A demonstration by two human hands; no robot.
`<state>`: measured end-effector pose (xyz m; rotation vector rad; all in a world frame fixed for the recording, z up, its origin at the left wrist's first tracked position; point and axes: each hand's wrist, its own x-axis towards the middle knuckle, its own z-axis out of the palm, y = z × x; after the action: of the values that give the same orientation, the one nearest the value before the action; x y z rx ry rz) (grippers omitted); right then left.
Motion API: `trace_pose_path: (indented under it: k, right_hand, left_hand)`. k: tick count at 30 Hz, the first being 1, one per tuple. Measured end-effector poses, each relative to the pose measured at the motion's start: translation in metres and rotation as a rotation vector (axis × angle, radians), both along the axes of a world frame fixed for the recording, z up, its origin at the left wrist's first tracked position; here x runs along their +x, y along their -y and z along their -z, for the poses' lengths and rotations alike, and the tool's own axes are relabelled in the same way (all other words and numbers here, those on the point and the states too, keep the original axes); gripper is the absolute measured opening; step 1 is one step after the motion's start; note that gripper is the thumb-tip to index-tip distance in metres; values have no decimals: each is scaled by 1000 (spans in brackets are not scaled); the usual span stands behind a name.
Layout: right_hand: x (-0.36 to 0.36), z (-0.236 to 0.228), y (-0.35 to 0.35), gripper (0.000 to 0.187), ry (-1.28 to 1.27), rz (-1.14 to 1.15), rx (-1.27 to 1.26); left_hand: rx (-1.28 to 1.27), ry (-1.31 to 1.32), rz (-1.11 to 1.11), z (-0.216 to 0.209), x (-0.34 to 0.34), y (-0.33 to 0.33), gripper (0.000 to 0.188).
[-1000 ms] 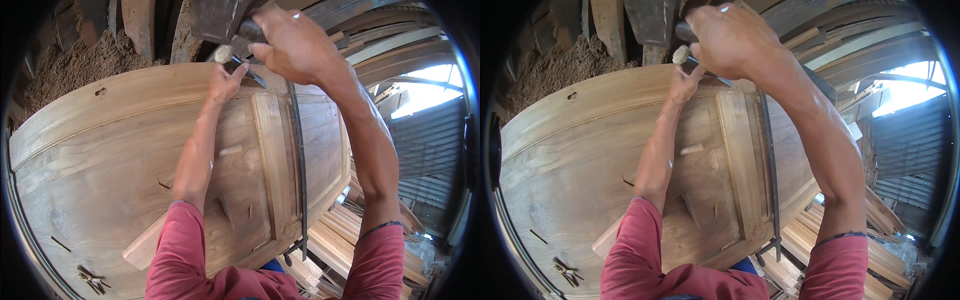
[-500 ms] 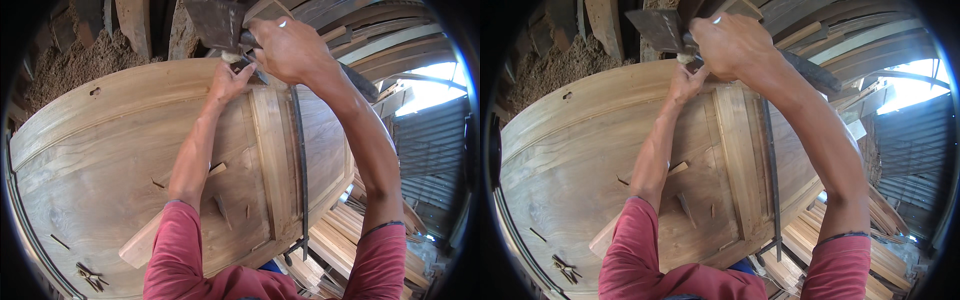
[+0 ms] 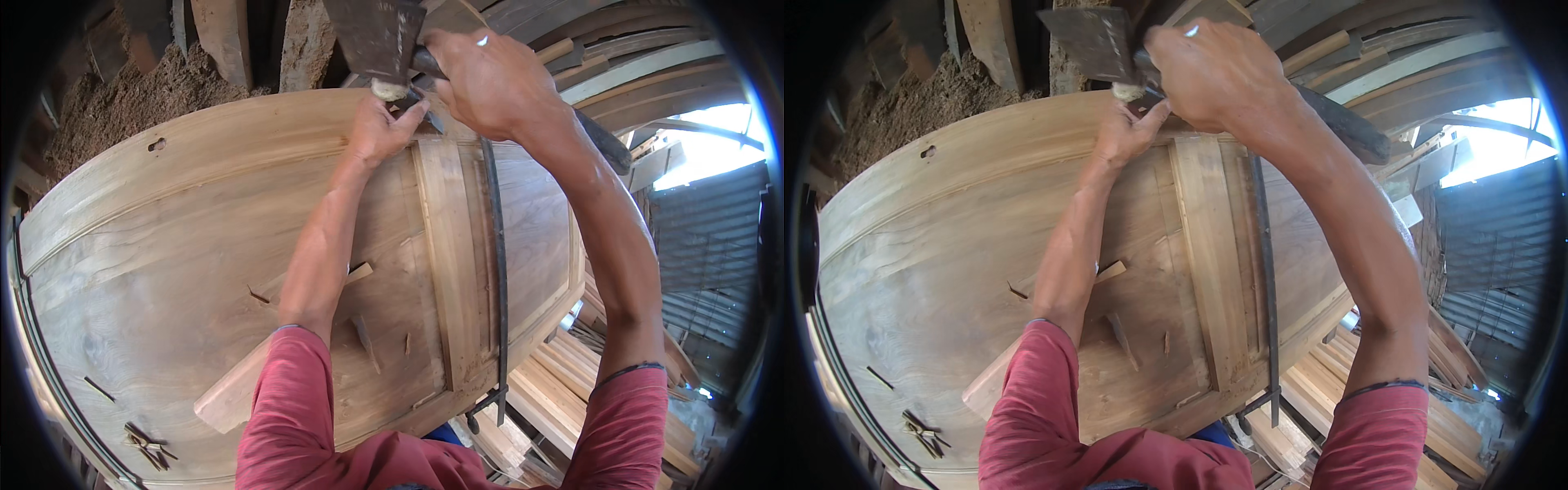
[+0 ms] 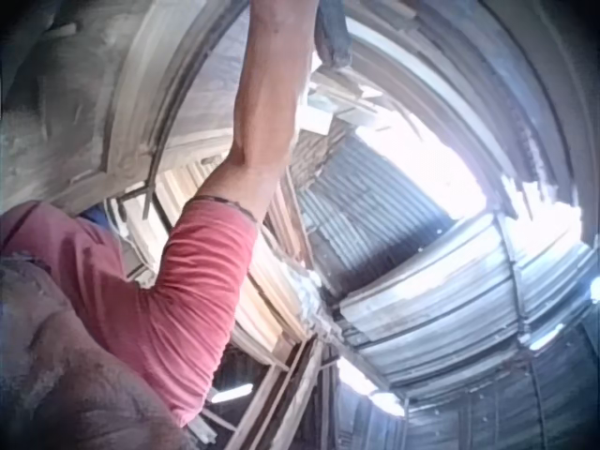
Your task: The person drills holes into a wooden door frame, hammers small wooden pegs into the holes, and then uses a chisel and hammer to trim and finish the wood.
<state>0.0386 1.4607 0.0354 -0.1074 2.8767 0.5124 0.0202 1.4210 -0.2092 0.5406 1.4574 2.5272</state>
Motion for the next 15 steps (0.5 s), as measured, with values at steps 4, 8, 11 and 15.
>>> trace_pose_path:
  k: [4,8,11,15]
  right_hand:
    - [-1,6,-10,33,30,-48,60]
    - [4,1,-2,17,-105,-91,-47]
    - [3,3,-15,16,-81,-80,19]
    - [8,-7,1,15,-151,-68,-27]
  left_hand:
    - [-134,-69,-22,-2,2,-1,13]
    - [-87,30,19,-9,2,8,14]
    - [-119,-75,-11,-10,0,1,14]
    - [-139,-24,-45,-3,-2,2,14]
